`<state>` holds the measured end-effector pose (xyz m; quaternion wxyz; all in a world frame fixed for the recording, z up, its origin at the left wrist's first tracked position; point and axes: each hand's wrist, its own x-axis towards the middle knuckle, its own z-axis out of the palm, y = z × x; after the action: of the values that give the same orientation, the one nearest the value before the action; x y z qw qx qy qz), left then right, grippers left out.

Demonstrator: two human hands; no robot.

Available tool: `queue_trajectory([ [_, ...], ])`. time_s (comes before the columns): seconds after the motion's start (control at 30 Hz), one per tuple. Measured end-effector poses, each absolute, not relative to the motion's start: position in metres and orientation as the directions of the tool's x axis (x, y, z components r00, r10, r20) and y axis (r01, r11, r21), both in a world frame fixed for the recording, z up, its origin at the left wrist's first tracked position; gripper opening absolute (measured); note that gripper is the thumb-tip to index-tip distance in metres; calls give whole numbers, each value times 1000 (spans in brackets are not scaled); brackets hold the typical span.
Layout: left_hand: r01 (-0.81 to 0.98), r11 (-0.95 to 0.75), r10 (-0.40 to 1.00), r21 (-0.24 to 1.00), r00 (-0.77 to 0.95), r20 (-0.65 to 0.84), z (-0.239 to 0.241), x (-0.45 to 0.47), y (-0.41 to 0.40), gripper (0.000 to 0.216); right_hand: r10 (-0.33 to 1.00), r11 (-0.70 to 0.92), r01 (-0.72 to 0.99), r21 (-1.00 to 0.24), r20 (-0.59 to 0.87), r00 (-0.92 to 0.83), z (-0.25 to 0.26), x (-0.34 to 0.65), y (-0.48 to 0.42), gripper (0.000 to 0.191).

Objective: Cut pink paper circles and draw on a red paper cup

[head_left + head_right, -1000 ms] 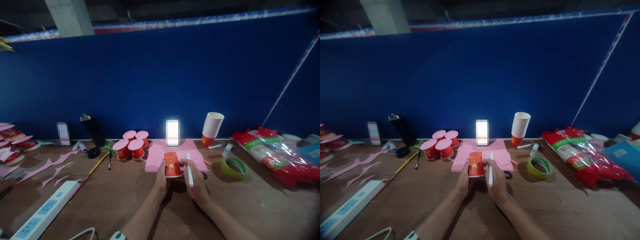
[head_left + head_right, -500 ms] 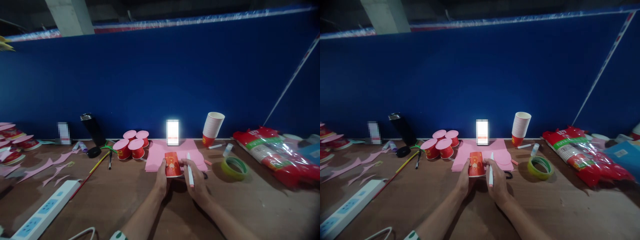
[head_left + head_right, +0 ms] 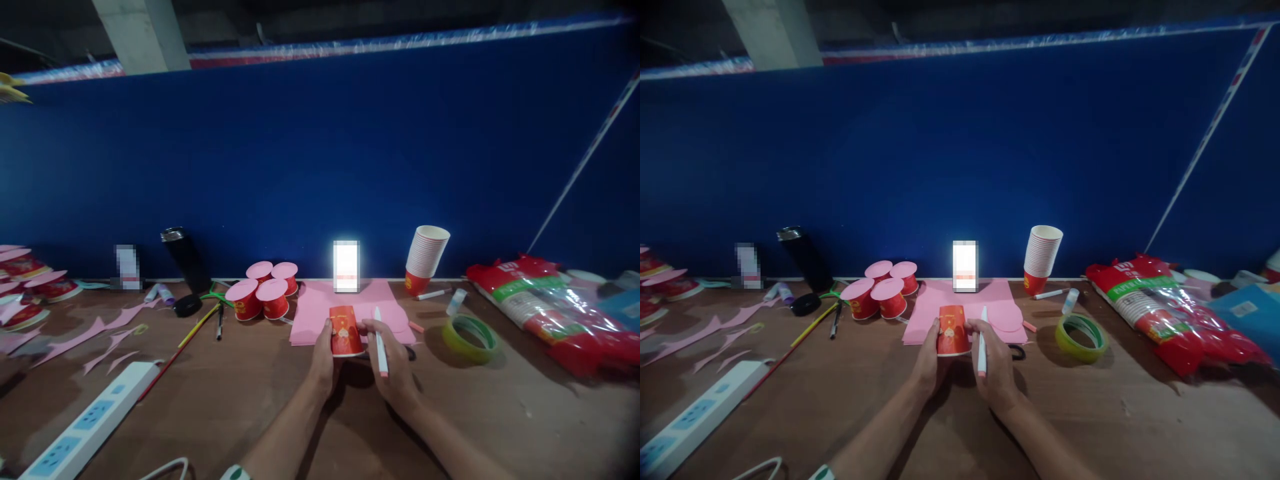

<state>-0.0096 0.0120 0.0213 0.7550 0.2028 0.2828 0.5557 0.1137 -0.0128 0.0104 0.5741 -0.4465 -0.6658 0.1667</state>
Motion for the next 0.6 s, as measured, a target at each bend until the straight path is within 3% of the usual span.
queue_trajectory([
  [0.6,-725,303,953,619,221,-208,19,-9,13,49,791,528,420,-738,607,71,15,112,-14,25],
])
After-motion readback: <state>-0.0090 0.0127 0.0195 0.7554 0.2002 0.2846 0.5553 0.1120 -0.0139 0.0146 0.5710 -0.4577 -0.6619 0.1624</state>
